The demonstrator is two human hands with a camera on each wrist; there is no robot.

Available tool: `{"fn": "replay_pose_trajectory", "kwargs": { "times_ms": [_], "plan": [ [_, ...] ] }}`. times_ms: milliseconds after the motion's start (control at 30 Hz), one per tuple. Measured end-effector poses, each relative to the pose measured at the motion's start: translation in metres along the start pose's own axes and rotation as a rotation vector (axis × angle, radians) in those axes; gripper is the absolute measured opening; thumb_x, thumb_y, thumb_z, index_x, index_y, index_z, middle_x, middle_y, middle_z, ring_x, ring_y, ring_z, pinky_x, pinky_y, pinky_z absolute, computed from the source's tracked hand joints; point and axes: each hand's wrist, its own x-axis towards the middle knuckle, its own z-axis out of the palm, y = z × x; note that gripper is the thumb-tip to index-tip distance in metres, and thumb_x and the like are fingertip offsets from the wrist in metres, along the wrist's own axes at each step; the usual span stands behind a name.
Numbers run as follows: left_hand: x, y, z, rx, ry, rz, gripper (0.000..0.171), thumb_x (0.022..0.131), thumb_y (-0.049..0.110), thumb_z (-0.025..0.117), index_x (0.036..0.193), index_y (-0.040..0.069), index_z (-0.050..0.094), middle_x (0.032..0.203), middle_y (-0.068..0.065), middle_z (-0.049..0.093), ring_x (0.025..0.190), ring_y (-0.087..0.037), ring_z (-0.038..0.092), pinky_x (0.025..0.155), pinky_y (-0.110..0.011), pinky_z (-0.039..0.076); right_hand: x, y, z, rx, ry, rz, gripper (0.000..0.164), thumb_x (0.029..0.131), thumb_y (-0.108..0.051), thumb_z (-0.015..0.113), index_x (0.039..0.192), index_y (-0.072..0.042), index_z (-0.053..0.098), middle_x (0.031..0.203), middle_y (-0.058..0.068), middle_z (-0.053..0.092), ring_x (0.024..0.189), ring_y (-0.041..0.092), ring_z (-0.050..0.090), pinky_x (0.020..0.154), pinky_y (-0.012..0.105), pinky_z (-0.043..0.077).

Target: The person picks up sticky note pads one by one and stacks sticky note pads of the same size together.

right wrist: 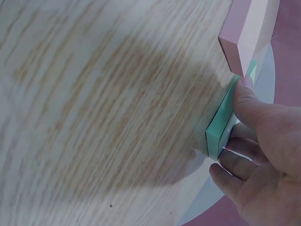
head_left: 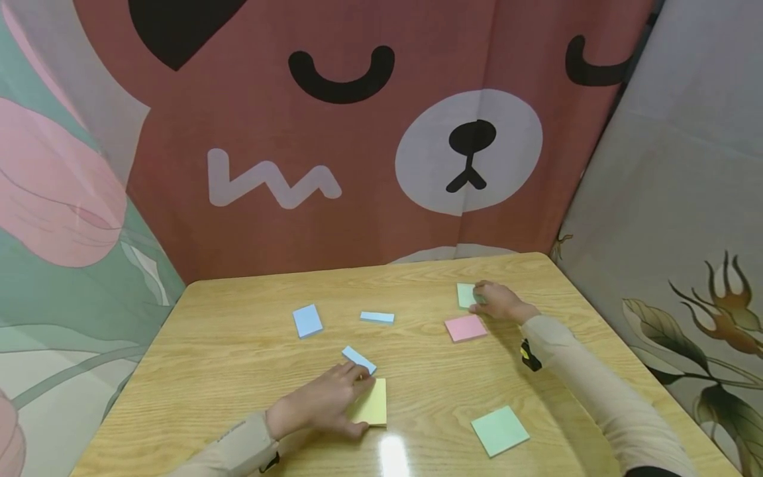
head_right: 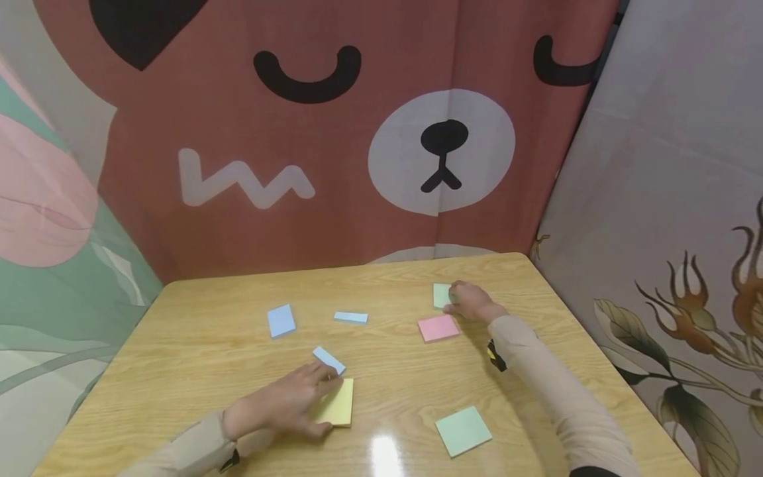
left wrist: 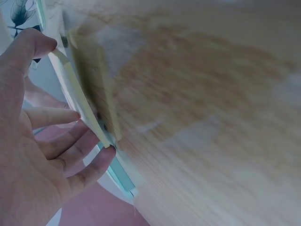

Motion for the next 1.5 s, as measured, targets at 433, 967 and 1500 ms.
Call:
{"fn": "replay_pose_trajectory", "kwargs": {
  "times_ms": [433,967,1500],
  "plan": [
    [0.003,0.001,-0.001,-0.004,0.005,-0.015,0.077,0.076,0.057,0.050,0.130,0.003,0.042,0.123,-0.010,0.043,0.113,-0.023,0.039,0.095,-0.042,0.033,0.000,0.002,0.002,-0.016,0.005,-0.006,0.049,0.084,-0.031,0.060,0.116,0.006,0.054,0.122,0.028,0.043,0.104,0.042,0.047,0.085,0.051,0.038],
    [0.009,0.001,0.002,-0.009,-0.001,-0.019,0.074,0.077,0.058,0.049,0.129,0.005,0.044,0.123,-0.009,0.042,0.115,-0.022,0.038,0.098,-0.038,0.029,0.000,0.001,0.001,-0.022,0.002,-0.002,0.048,0.084,-0.031,0.059,0.116,0.004,0.054,0.124,0.027,0.042,0.104,0.041,0.048,0.084,0.051,0.038],
    [0.017,-0.003,0.007,0.000,0.008,-0.001,0.074,0.078,0.058,0.047,0.127,0.003,0.045,0.121,-0.009,0.043,0.111,-0.021,0.038,0.095,-0.039,0.033,0.000,-0.002,-0.001,-0.011,0.009,0.001,0.050,0.084,-0.030,0.059,0.117,0.007,0.052,0.123,0.028,0.044,0.104,0.041,0.047,0.085,0.050,0.038]
  ]
}}
